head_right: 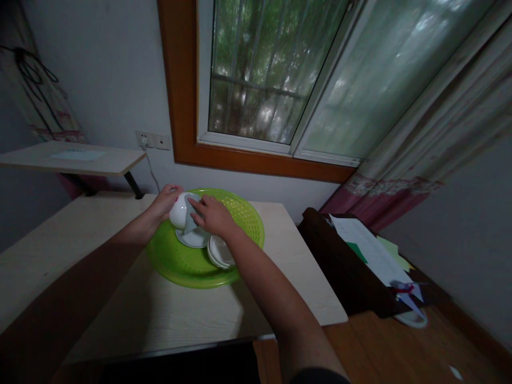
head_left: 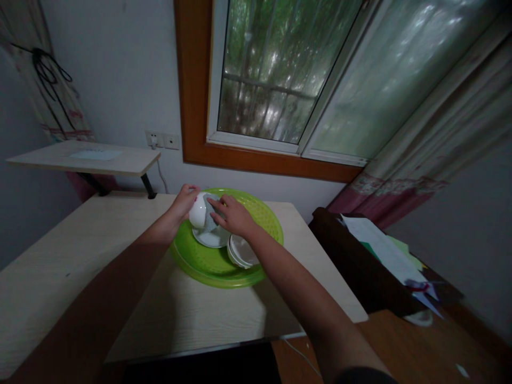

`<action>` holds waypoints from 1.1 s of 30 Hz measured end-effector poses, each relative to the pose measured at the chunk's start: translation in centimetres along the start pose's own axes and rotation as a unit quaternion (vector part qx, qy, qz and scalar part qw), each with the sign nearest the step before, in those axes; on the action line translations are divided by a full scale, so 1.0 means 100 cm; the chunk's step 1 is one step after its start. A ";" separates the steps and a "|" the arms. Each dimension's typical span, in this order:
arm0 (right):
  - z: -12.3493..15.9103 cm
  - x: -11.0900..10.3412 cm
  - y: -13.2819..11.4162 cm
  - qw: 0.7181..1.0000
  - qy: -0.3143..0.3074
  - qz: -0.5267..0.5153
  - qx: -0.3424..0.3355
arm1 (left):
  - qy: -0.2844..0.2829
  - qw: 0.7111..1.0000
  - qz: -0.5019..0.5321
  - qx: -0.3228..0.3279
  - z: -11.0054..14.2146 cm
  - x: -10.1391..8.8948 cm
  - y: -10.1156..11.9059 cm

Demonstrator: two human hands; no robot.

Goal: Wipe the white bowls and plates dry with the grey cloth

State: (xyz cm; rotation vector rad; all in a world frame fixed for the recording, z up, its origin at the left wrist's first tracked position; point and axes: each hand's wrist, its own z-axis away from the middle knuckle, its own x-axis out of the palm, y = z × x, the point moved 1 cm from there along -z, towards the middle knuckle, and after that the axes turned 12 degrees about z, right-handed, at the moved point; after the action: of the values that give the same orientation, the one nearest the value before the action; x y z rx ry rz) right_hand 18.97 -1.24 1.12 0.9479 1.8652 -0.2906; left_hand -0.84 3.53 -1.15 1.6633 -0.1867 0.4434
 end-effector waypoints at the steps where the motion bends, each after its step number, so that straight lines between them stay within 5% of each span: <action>1: 0.000 0.000 0.000 1.000 0.001 -0.013 -0.019 | 0.001 1.000 0.001 0.003 0.000 -0.001 0.000; 10: 0.001 -0.010 -0.009 0.987 -0.032 -0.019 -0.155 | 0.039 0.999 0.001 0.030 -0.002 -0.005 0.001; 25: -0.001 -0.011 -0.007 0.999 -0.018 0.015 -0.036 | 0.011 0.999 -0.040 -0.018 0.021 0.005 0.015; 33: -0.002 -0.006 -0.006 0.997 -0.014 -0.006 -0.076 | 0.013 0.999 -0.032 -0.007 0.011 0.001 0.008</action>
State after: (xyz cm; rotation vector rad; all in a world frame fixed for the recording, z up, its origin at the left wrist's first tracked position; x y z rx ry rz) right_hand 18.52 -1.81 1.61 0.8253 1.8392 -0.1662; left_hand -0.89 2.34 -0.47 1.6441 -0.1164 0.4154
